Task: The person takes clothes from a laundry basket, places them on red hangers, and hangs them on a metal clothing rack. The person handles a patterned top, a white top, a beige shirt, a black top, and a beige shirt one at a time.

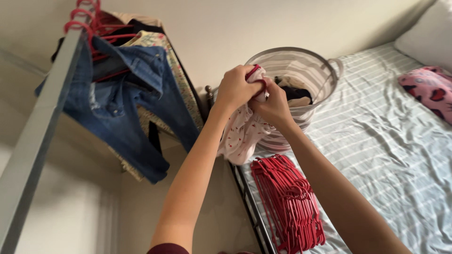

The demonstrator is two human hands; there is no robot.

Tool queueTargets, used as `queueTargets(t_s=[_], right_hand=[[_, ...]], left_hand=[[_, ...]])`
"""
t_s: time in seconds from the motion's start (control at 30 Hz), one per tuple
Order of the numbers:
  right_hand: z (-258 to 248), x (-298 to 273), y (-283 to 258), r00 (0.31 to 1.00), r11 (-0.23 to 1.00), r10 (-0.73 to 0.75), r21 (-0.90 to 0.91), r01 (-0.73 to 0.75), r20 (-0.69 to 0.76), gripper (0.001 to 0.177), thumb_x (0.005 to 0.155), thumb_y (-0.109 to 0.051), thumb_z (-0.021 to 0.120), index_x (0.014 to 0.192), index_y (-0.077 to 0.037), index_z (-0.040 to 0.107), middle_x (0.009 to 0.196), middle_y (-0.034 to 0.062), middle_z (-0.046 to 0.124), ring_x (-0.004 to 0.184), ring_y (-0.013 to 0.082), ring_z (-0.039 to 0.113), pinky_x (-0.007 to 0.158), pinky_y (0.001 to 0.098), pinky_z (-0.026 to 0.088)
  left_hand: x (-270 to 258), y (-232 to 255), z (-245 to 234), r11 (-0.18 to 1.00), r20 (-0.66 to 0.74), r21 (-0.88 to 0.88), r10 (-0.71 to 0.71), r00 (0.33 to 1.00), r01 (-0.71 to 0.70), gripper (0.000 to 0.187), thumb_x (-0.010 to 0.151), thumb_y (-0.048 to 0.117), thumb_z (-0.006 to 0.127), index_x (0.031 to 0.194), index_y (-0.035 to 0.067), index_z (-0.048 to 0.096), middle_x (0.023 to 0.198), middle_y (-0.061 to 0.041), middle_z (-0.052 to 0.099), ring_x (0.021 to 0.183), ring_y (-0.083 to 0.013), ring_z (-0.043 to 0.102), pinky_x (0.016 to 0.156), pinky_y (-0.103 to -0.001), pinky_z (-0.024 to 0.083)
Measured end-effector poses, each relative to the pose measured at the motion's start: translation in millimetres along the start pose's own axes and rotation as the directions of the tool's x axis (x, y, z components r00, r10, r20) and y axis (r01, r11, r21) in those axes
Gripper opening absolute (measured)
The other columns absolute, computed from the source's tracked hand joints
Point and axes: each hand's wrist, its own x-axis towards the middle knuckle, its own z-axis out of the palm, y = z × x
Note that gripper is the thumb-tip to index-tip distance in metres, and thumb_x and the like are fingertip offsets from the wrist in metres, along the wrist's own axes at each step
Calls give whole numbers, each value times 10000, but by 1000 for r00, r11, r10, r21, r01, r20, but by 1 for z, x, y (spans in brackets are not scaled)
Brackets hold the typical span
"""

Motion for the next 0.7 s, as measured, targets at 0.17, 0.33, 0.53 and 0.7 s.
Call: queueTargets(t_s=[0.17, 0.33, 0.53, 0.7], right_hand=[[27, -3, -9, 987, 984, 114, -149, -96, 113, 351, 782, -140, 796, 999, 19, 570, 803, 157, 660, 727, 302, 642, 682, 405, 499], [41, -10, -9, 933, 978, 207, -80, -192, 295, 530, 778, -221, 820, 1175, -57, 509, 701, 111, 656, 610, 213, 611, 582, 378, 480], [60, -15, 17, 855, 960, 276, -88, -264, 439, 176, 929, -159, 753, 1081, -76, 782, 678, 65, 630, 564, 123, 466, 519, 319, 358], [56, 13, 36, 821, 660, 401, 494, -567, 406, 122, 979, -64, 685, 1079, -14, 731, 802, 34, 682, 551, 102, 512, 486, 261, 387]], left_hand=[[-9, -17, -27, 981, -73, -10, -192, 979, 192, 242, 892, 253, 691, 1048, 77, 748, 974, -179, 789, 872, -279, 780, 794, -366, 589], [-25, -65, -56, 983, -171, 7, -182, 968, 186, 208, 961, 179, 660, 1093, 18, 655, 1006, -163, 752, 911, -291, 736, 813, -369, 557], [-48, -111, -90, 925, -24, -344, -180, 983, 161, 342, 894, -89, 444, 1157, 2, 643, 1033, -129, 727, 931, -231, 688, 788, -384, 537], [-87, -125, -137, 945, 82, -274, -164, 983, 180, 467, 825, -97, 517, 1269, 16, 608, 1073, -56, 703, 1004, -145, 648, 896, -294, 508]])
